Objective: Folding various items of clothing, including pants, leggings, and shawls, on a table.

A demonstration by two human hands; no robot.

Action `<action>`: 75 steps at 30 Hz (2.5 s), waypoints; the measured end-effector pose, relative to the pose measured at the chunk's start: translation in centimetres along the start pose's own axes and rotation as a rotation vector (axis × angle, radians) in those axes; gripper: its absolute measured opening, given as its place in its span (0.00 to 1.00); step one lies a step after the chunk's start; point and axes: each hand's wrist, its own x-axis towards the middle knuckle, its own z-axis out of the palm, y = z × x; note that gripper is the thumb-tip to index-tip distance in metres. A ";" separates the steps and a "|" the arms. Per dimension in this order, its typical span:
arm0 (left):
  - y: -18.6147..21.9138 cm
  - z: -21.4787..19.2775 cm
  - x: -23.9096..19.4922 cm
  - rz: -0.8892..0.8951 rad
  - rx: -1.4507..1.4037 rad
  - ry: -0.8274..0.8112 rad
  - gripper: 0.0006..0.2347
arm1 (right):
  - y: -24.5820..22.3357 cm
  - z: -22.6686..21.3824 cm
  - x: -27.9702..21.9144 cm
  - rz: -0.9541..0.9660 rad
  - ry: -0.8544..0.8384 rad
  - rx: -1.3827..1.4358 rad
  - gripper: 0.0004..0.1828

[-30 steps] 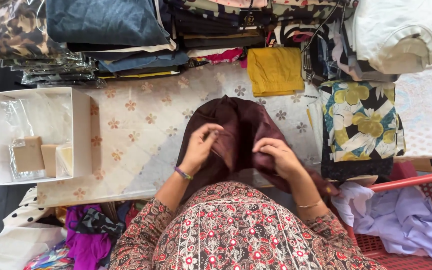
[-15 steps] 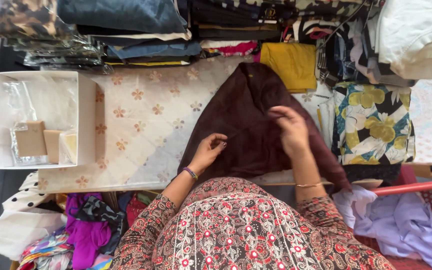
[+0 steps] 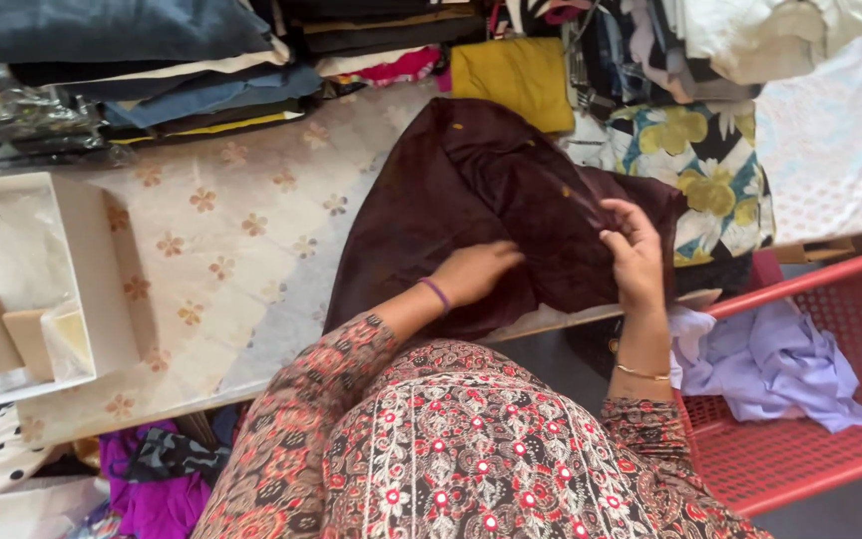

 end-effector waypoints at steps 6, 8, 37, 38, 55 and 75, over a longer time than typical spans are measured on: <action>2.3 1.8 2.3 0.058 0.133 -0.454 0.20 | 1.1 1.3 -3.2 -0.181 0.014 -0.343 0.15; 0.1 3.1 0.9 0.075 0.161 -0.392 0.13 | -0.3 2.1 -4.4 -0.234 0.014 -0.471 0.12; 7.7 -13.6 -12.2 -0.681 -0.350 0.569 0.29 | 8.5 22.5 0.0 0.246 -0.805 -0.081 0.04; 8.5 -13.9 -12.1 -0.611 -0.174 0.589 0.29 | 8.7 22.8 -0.1 0.210 -0.777 -0.070 0.04; 3.8 -9.0 -15.9 -0.650 -0.852 0.766 0.04 | 6.3 21.2 0.0 0.568 -0.734 0.357 0.13; 7.4 -12.8 -12.8 -0.874 -0.214 0.503 0.19 | 8.1 25.0 -3.0 0.254 -0.464 0.312 0.13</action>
